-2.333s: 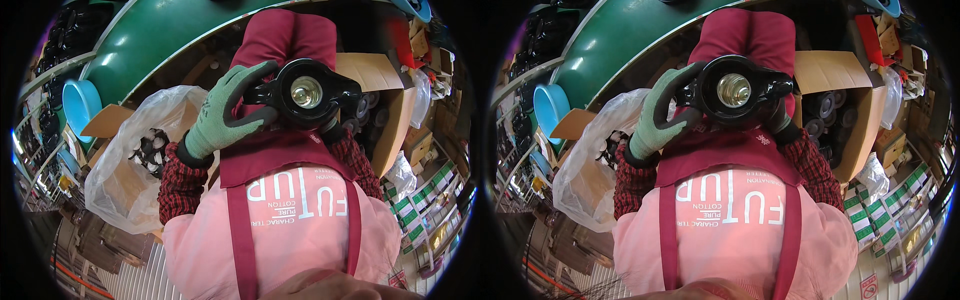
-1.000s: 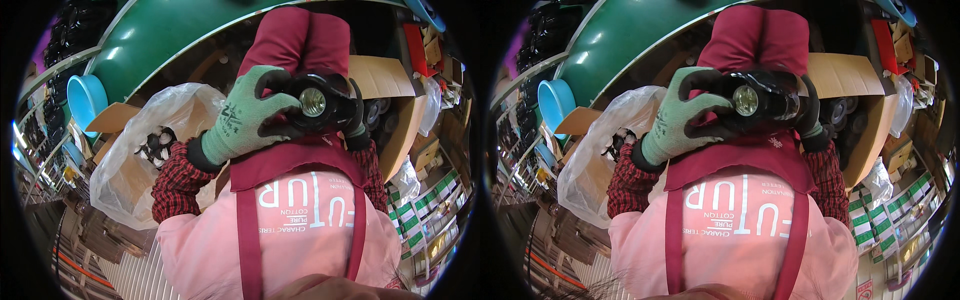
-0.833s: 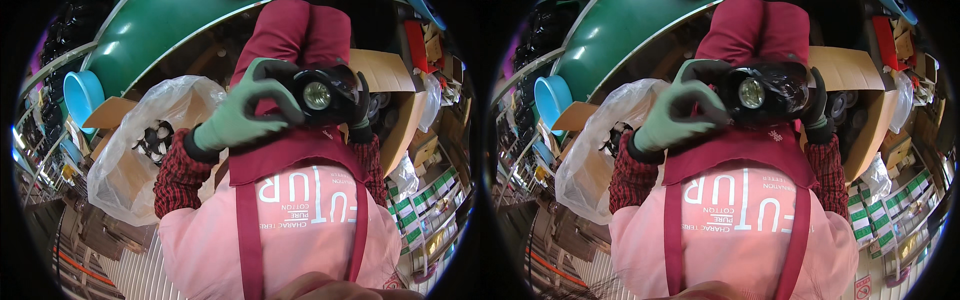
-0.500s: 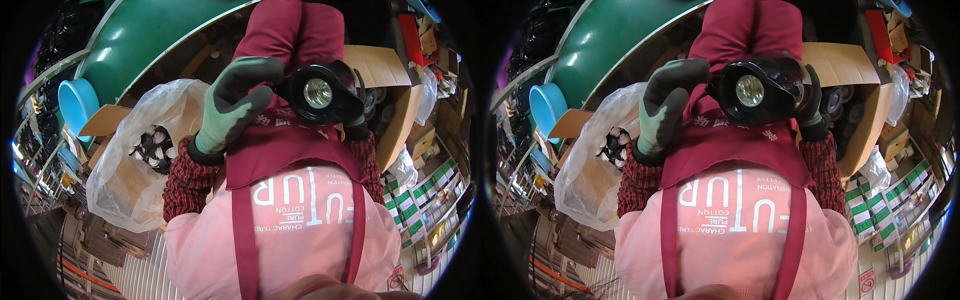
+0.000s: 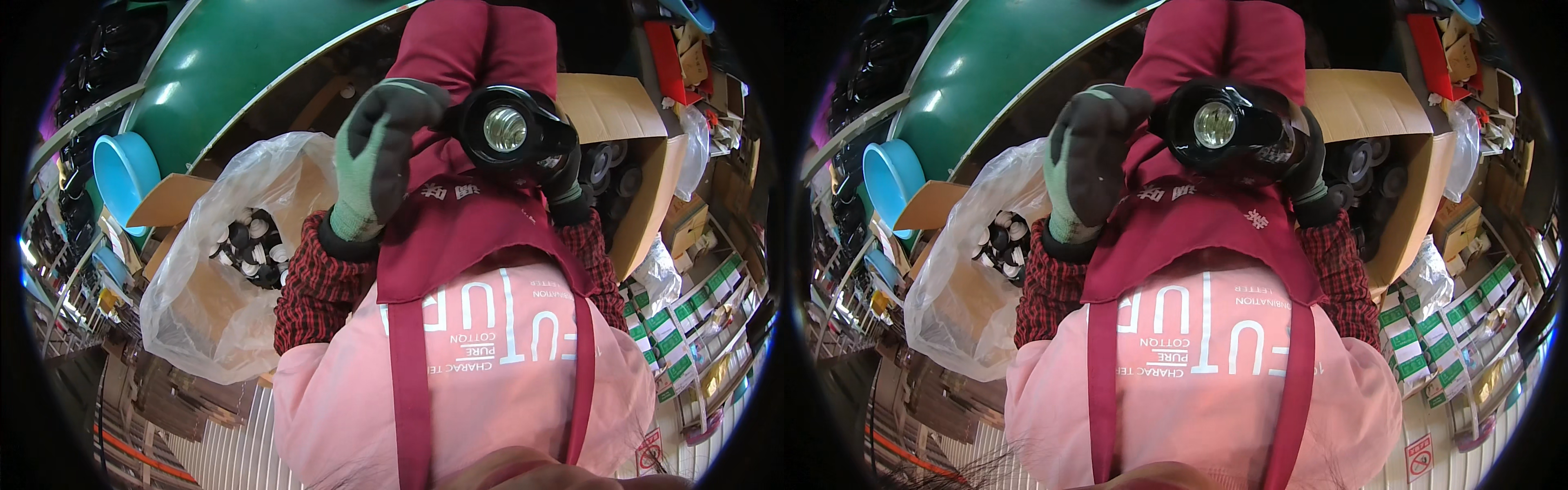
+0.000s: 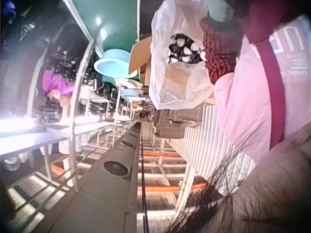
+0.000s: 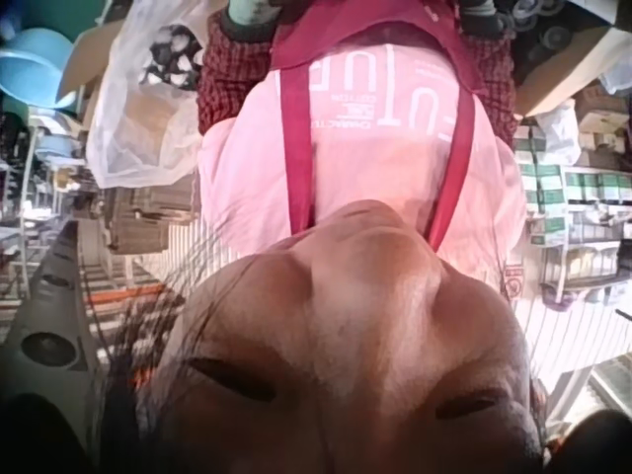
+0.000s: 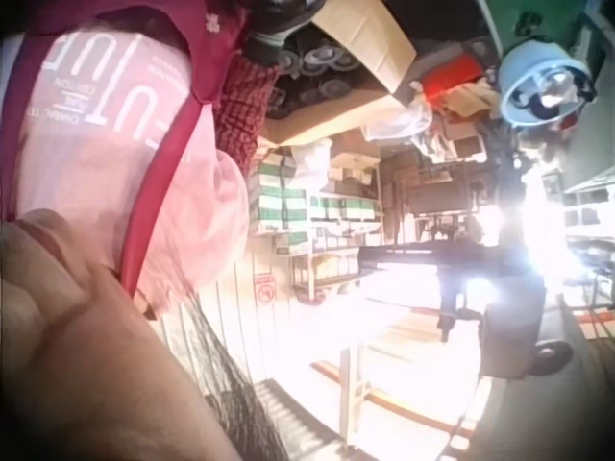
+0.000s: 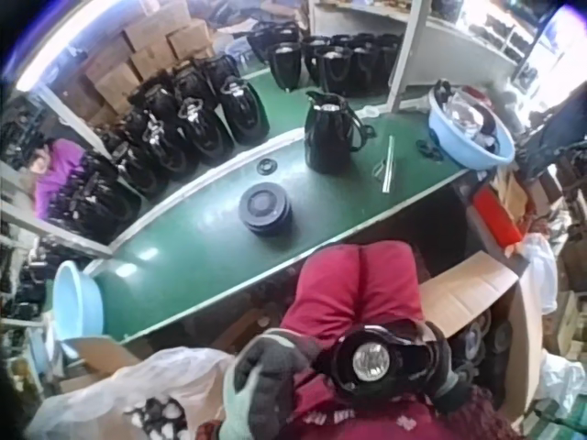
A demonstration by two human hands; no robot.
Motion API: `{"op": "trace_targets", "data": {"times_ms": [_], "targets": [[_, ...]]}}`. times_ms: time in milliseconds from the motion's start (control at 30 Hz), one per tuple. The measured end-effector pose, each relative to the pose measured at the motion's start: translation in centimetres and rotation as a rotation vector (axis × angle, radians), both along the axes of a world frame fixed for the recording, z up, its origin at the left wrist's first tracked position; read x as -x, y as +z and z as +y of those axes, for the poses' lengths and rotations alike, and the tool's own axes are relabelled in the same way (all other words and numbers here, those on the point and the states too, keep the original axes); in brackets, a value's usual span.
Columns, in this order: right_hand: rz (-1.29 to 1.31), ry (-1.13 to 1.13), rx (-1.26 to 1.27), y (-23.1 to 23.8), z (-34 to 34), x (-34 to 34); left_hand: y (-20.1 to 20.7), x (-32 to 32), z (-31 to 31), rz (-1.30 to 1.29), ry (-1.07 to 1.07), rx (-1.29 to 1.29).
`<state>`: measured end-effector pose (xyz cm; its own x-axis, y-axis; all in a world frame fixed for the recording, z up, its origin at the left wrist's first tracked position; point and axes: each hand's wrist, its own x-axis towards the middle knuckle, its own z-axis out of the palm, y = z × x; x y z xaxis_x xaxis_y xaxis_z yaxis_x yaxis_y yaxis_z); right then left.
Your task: The person repeatedly picks up black kettle bodies from a green work surface, inserts a small white circular component into the base, and secures a black lid. The person handles multiple kettles one at a time, placing each completed unit back on the surface.
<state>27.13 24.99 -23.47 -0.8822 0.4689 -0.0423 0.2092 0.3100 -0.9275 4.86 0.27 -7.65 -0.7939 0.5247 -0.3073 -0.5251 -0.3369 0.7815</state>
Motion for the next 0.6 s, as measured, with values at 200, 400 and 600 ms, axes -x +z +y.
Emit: {"op": "trace_targets", "data": {"times_ms": [200, 400, 600], "targets": [[-0.090, 0.081, -0.354, 1.7, -0.5, 1.7, -0.7, 0.7, -1.3, 0.251, -0.005, 0.306], [-0.105, 0.141, -0.348, -1.3, 0.8, -1.1, 0.8, 0.4, -0.4, 0.325, -0.133, 0.316], [-0.010, 0.180, 0.231, 8.0, 2.0, 2.8, 0.0, 0.2, 1.6, 0.496, -0.269, 0.223]]}}
